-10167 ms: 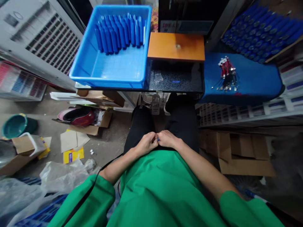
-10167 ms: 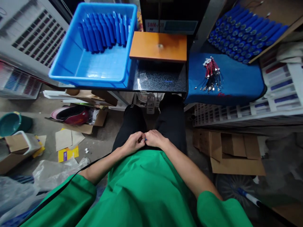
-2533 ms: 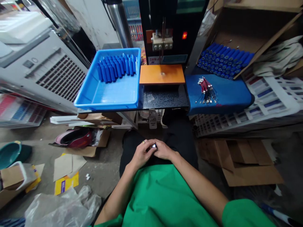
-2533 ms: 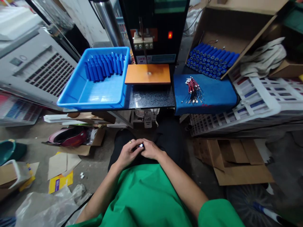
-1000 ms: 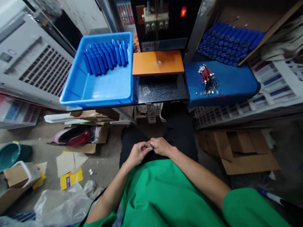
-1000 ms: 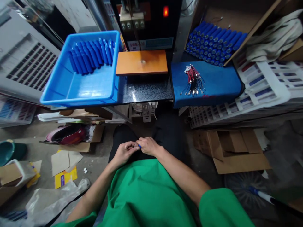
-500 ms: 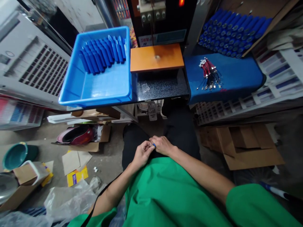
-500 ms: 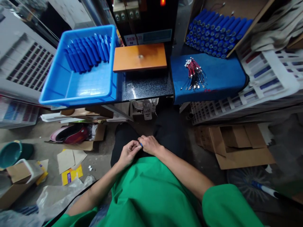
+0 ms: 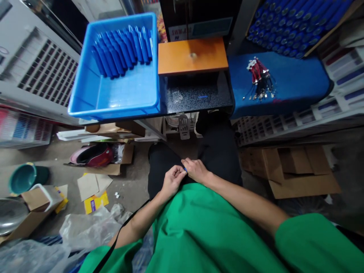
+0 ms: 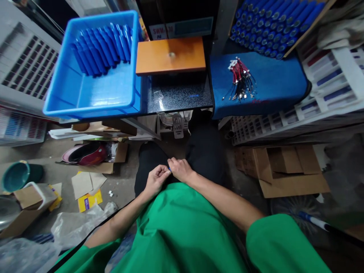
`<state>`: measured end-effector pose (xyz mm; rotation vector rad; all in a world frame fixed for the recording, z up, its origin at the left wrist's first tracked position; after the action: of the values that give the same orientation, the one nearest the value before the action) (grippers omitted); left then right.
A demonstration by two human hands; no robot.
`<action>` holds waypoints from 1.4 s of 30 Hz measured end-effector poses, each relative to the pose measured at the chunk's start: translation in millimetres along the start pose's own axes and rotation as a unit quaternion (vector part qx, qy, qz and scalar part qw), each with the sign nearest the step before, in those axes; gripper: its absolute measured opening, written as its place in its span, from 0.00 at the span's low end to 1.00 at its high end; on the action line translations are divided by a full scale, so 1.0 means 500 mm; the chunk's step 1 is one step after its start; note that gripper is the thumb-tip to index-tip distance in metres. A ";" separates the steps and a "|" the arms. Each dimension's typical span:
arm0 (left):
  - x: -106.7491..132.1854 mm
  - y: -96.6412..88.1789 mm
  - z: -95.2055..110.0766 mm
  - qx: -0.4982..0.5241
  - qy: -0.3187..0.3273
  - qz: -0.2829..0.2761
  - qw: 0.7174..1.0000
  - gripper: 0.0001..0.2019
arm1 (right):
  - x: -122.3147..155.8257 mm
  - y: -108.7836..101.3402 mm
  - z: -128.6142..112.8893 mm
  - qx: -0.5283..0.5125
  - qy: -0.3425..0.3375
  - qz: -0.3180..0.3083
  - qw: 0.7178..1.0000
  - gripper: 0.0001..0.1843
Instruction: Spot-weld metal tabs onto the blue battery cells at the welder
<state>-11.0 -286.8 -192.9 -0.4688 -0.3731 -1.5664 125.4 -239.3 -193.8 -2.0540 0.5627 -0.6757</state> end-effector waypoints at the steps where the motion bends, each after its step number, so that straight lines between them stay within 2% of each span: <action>1: 0.000 0.000 -0.003 0.002 0.001 0.000 1.000 0.18 | 0.000 0.002 -0.001 0.006 0.003 -0.001 1.000 0.22; 13: -0.005 0.003 -0.019 0.019 0.004 0.004 1.000 0.18 | -0.002 0.027 0.004 0.059 0.013 0.013 0.998 0.23; 32: -0.010 0.016 -0.030 0.017 0.014 0.076 0.997 0.15 | -0.013 0.035 0.009 0.098 0.035 0.049 0.993 0.23; 35: -0.011 0.019 -0.026 0.011 0.026 0.084 0.996 0.15 | -0.015 0.030 0.015 0.081 0.036 0.064 0.994 0.22; 42: 0.000 0.010 -0.019 -0.006 0.063 0.065 0.996 0.12 | -0.019 0.017 0.034 -0.048 -0.034 0.118 0.991 0.19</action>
<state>-6.7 -291.8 -201.0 -0.3927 -0.2319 -1.4631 128.2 -227.7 -211.4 -2.0484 0.7969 -0.4459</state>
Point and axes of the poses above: each hand's wrist, its own x-axis away from the middle knuckle, its own y-axis out of the palm, z = x × y, the point moved 1 cm from there along -x, towards the middle knuckle, and after that the axes turned 10 degrees about -y, right-handed, at the moved point
